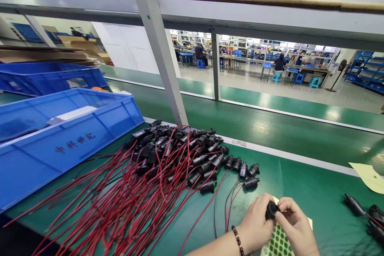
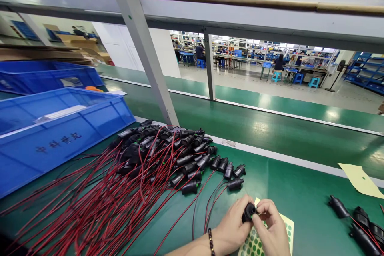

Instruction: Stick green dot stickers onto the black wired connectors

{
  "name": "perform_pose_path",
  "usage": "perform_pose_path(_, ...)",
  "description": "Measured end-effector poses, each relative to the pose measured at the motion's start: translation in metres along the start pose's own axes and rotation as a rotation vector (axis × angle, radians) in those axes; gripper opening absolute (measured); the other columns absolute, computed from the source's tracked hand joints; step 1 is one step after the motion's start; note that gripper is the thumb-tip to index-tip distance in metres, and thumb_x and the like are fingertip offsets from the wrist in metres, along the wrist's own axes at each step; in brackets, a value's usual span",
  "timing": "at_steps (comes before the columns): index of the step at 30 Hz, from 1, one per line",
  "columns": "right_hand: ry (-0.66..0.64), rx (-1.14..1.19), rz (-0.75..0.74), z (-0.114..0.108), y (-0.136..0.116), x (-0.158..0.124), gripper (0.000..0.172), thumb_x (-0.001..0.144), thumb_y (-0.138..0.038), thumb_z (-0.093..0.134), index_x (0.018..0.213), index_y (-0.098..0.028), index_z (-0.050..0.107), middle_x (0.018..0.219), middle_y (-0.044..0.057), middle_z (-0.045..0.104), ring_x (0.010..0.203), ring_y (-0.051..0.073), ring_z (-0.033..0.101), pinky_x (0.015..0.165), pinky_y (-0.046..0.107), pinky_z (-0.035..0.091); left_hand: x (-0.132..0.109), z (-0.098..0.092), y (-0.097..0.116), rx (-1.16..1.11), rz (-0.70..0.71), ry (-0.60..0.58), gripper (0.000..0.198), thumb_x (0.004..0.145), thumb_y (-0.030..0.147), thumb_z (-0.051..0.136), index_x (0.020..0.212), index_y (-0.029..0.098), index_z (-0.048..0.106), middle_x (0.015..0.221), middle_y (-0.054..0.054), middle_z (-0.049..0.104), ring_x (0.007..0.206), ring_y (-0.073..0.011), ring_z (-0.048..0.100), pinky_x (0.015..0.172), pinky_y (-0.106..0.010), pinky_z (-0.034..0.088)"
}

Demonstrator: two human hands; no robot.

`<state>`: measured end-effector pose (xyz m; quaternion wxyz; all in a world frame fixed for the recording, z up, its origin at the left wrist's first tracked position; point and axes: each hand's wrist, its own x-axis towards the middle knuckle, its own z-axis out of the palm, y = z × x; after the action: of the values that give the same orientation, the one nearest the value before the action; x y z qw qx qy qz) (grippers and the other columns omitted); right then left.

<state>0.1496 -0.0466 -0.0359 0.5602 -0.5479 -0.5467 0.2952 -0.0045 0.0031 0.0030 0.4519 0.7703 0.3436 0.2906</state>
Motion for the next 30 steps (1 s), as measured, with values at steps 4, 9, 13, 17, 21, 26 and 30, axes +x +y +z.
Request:
perform_pose_path(4,0.027,-0.122,-0.153,0.0,-0.008,0.0,0.012,0.086,-0.028,0.062,0.078,-0.021,0.058,0.082,0.003,0.06,0.078,0.016,0.062,0.07,0.022,0.053,0.002,0.0,0.0,-0.117,-0.033,-0.017,0.022,0.068,0.01,0.053,0.086,0.02,0.045,0.077,0.002,0.049,0.072,-0.0176,0.046,0.065,-0.029,0.034)
perform_pose_path(9,0.03,-0.384,-0.51,-0.001,-0.016,-0.004,0.02,0.09,-0.012,0.052,0.106,-0.023,0.057,0.098,0.006,0.063,0.09,0.016,0.065,0.078,0.02,0.053,0.004,0.002,-0.001,-0.306,-0.041,0.005,0.02,0.068,0.012,0.057,0.081,0.02,0.045,0.072,0.004,0.043,0.068,-0.0144,0.04,0.062,-0.027,0.032)
perform_pose_path(13,-0.033,-0.506,-0.64,-0.001,-0.016,-0.003,0.024,0.089,-0.009,0.052,0.11,-0.021,0.057,0.1,0.008,0.061,0.089,0.015,0.066,0.077,0.02,0.054,0.004,0.003,-0.002,-0.336,-0.055,0.006,0.021,0.067,0.009,0.056,0.08,0.02,0.044,0.07,0.005,0.042,0.066,-0.0136,0.038,0.06,-0.027,0.03)
perform_pose_path(17,-0.074,-0.573,-0.643,-0.002,-0.018,-0.003,0.019,0.091,-0.012,0.05,0.106,-0.019,0.058,0.098,0.009,0.06,0.087,0.015,0.067,0.075,0.019,0.055,0.003,0.003,-0.002,-0.307,-0.074,0.021,0.021,0.066,0.008,0.054,0.08,0.02,0.044,0.07,0.005,0.043,0.067,-0.0142,0.039,0.061,-0.027,0.031)
perform_pose_path(21,-0.089,-0.563,-0.623,-0.001,-0.023,-0.003,0.016,0.091,-0.011,0.049,0.102,-0.019,0.057,0.096,0.009,0.06,0.085,0.014,0.067,0.075,0.019,0.055,0.002,0.003,-0.003,-0.246,-0.066,0.026,0.023,0.063,0.005,0.051,0.08,0.019,0.045,0.073,0.004,0.046,0.069,-0.0153,0.042,0.063,-0.028,0.032)
perform_pose_path(26,-0.056,-0.532,-0.618,0.0,-0.025,-0.002,0.016,0.091,-0.01,0.048,0.1,-0.018,0.057,0.094,0.009,0.062,0.083,0.015,0.068,0.074,0.02,0.056,0.003,0.002,-0.001,-0.242,-0.086,0.009,0.024,0.062,0.004,0.051,0.08,0.019,0.045,0.071,0.004,0.044,0.068,-0.0145,0.04,0.063,-0.027,0.031)
perform_pose_path(30,-0.011,-0.542,-0.647,0.0,-0.022,-0.001,0.019,0.09,-0.009,0.048,0.104,-0.018,0.057,0.096,0.01,0.063,0.085,0.015,0.068,0.076,0.021,0.057,0.004,0.001,-0.001,-0.28,-0.097,0.01,0.024,0.063,0.005,0.053,0.08,0.019,0.044,0.07,0.005,0.042,0.067,-0.0135,0.037,0.061,-0.026,0.03)
